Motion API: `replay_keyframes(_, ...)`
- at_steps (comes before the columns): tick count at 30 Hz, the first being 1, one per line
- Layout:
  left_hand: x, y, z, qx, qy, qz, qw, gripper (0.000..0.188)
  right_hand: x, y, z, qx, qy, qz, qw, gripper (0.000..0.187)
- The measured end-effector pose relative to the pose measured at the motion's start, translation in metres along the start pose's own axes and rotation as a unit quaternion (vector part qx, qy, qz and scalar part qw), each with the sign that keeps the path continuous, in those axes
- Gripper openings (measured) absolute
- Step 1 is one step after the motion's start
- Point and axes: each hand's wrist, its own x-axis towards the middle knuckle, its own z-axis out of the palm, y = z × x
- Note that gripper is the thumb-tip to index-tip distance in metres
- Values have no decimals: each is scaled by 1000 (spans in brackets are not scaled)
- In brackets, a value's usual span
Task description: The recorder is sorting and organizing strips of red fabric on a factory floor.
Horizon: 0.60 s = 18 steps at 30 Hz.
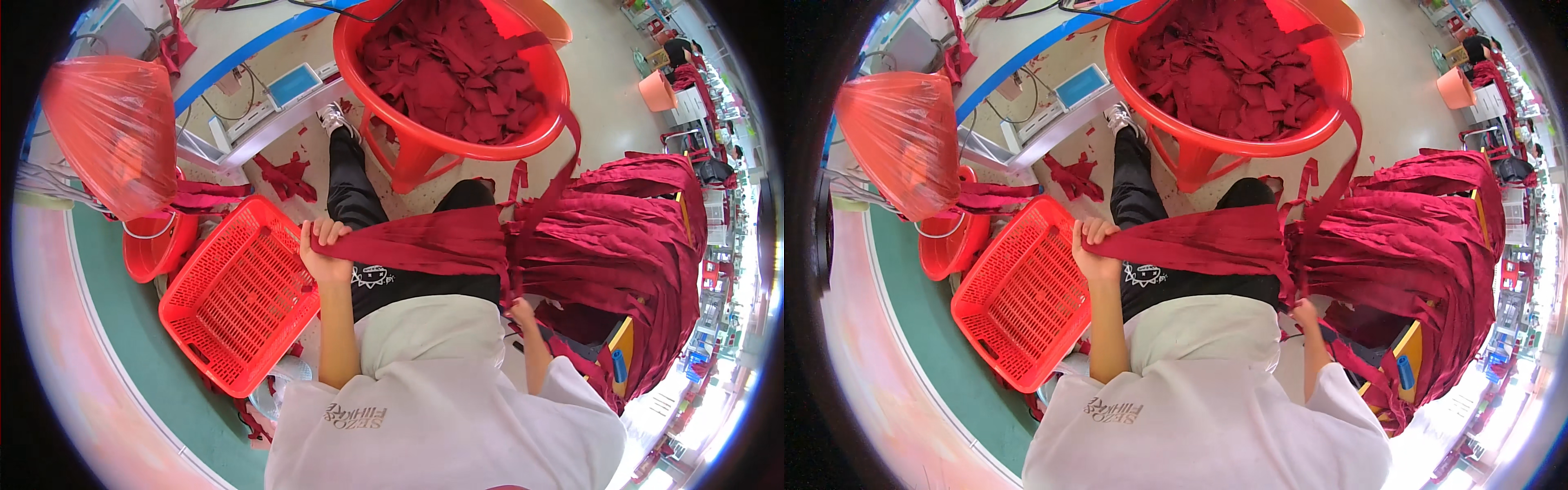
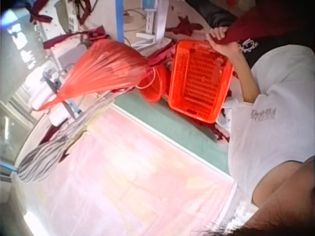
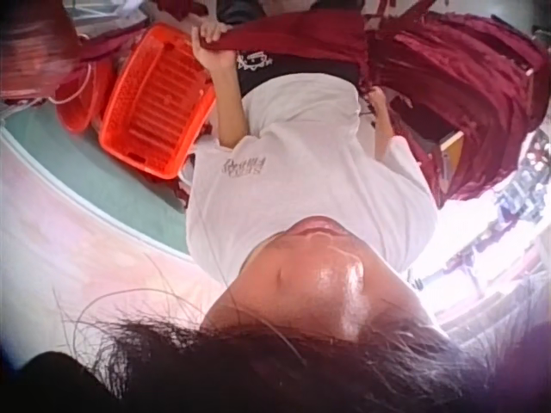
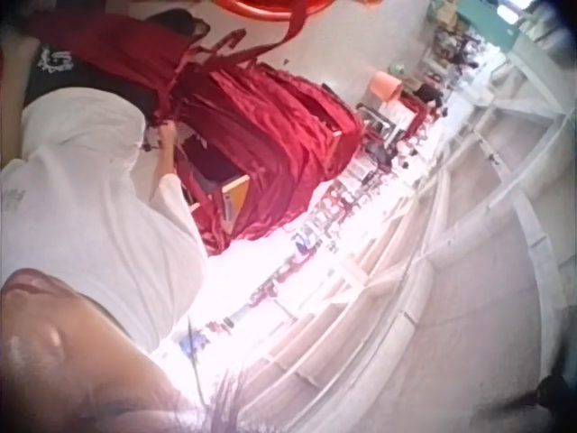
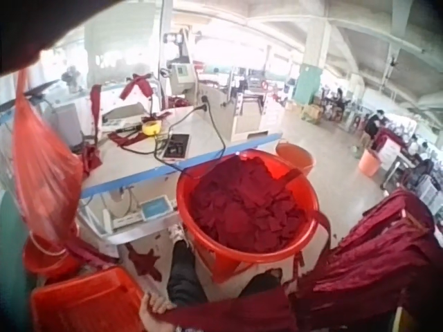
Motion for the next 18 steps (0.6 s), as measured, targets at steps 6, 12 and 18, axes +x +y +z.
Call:
replay_keyframes(6,15,8,-39,82,20,-51,995,31,4,-67,21,99,68,-87,989,19)
replay_keyframes(12,8,18,-117,74,170,-59,981,32,-101,-315,-114,268,205,-344,877,16)
replay_keyframes(18,10,18,-106,159,188,-29,969,32,-254,-460,-186,340,61,-623,702,8)
